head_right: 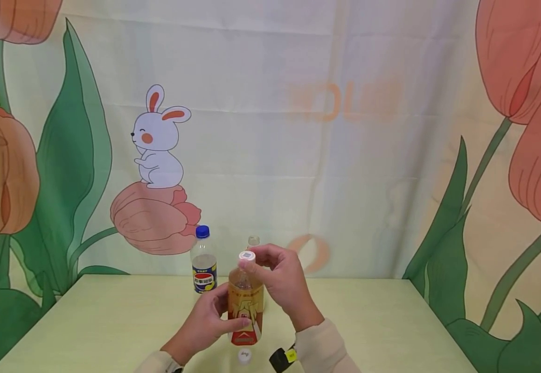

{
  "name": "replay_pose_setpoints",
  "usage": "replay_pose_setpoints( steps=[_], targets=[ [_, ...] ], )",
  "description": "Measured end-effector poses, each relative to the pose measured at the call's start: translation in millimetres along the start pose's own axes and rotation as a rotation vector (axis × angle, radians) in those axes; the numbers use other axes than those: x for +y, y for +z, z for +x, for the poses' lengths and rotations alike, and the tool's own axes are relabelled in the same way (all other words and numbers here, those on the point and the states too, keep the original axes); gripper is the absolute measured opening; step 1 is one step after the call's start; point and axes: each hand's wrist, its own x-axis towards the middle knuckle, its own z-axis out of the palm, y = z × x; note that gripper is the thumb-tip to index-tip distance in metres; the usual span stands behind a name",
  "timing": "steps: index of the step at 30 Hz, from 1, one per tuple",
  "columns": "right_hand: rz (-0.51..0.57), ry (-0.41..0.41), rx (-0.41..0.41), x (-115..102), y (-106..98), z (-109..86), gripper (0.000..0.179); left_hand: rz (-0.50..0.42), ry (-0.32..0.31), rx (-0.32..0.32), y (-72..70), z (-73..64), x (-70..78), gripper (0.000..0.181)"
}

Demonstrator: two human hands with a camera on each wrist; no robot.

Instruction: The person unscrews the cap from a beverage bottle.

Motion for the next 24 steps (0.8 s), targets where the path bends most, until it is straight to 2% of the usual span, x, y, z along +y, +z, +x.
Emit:
replay_pose_setpoints(
  steps=[7,10,17,24],
  targets=[
    [-0.031,0.035,0.175,-1,11,-1.5,0.031,0.005,0.018,0.010,1.0,-0.5,-2.7,0.076],
    [-0.057,0.043,0.213,-2,14,-2.1,0.034,0.004,0.022,0.011,1.9,-0.4,-2.6,0.075],
    [-0.080,0.042,0.196,-5,13,-2.7,0.032,-0.001,-0.005,-0.002,3.0,-0.5,0.0,0.075],
    [-0.037,0.015,0.105,-3,9,-0.8,0.027,0.002,0.008,-0.006,1.9,0.4,0.2,0.073]
  ],
)
